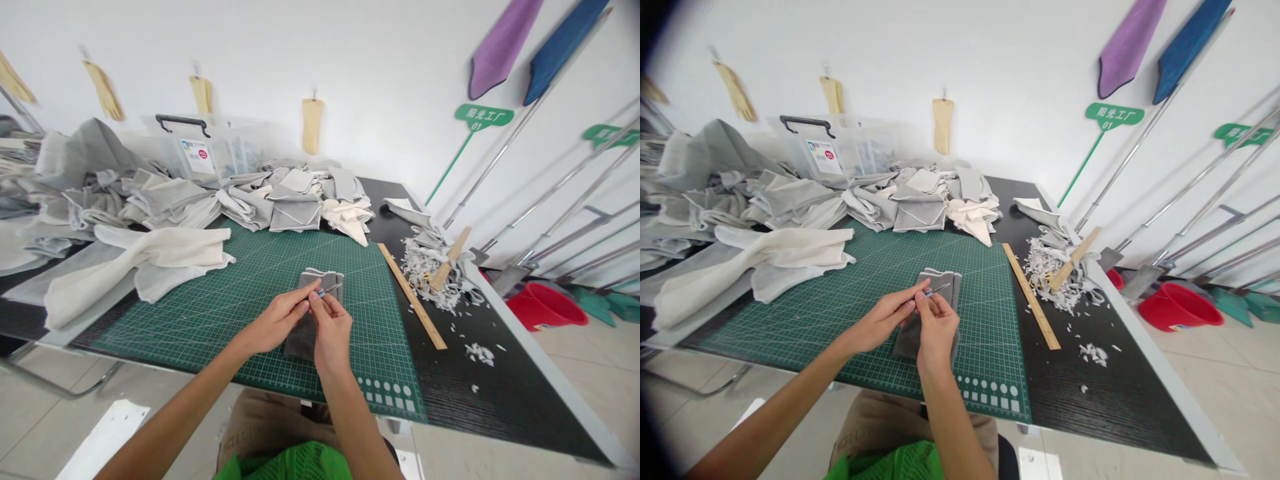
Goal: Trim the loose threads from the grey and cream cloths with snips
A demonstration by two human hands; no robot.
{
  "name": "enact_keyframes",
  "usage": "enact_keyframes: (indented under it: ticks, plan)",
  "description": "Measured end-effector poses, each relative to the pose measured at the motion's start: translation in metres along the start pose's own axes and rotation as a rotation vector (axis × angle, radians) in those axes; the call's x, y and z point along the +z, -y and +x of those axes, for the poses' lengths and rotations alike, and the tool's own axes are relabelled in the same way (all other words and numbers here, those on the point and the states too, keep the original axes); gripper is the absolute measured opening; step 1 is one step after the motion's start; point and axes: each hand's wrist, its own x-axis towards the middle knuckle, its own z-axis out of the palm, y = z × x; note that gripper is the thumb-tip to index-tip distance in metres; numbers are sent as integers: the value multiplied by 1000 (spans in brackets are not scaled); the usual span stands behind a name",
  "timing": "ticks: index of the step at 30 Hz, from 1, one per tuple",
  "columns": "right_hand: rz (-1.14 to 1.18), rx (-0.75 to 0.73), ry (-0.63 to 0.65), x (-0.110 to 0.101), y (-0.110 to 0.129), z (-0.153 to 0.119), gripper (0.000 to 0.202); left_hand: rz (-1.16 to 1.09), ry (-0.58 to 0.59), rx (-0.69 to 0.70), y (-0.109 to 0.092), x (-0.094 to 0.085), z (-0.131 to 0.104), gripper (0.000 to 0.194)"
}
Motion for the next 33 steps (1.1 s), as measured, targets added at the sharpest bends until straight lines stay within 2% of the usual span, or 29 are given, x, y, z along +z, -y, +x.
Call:
enact_keyframes:
  ticks: [8, 16, 21, 27, 33]
  plan:
    - [4, -4, -12, -3, 5, -4, 12, 2, 22, 4, -4, 5, -1, 47]
    - [8, 5, -31, -3, 3, -5, 17, 12, 13, 0, -3, 4, -3, 47]
    - [50, 12, 27, 0, 2, -4, 17, 16, -11, 11, -2, 2, -3, 47]
    - [45, -7, -26, -1, 1, 0, 16, 49, 10, 26, -1, 1, 1, 46]
    - [78, -3, 2, -6, 2, 0, 15, 61, 23, 13, -2, 5, 3, 46]
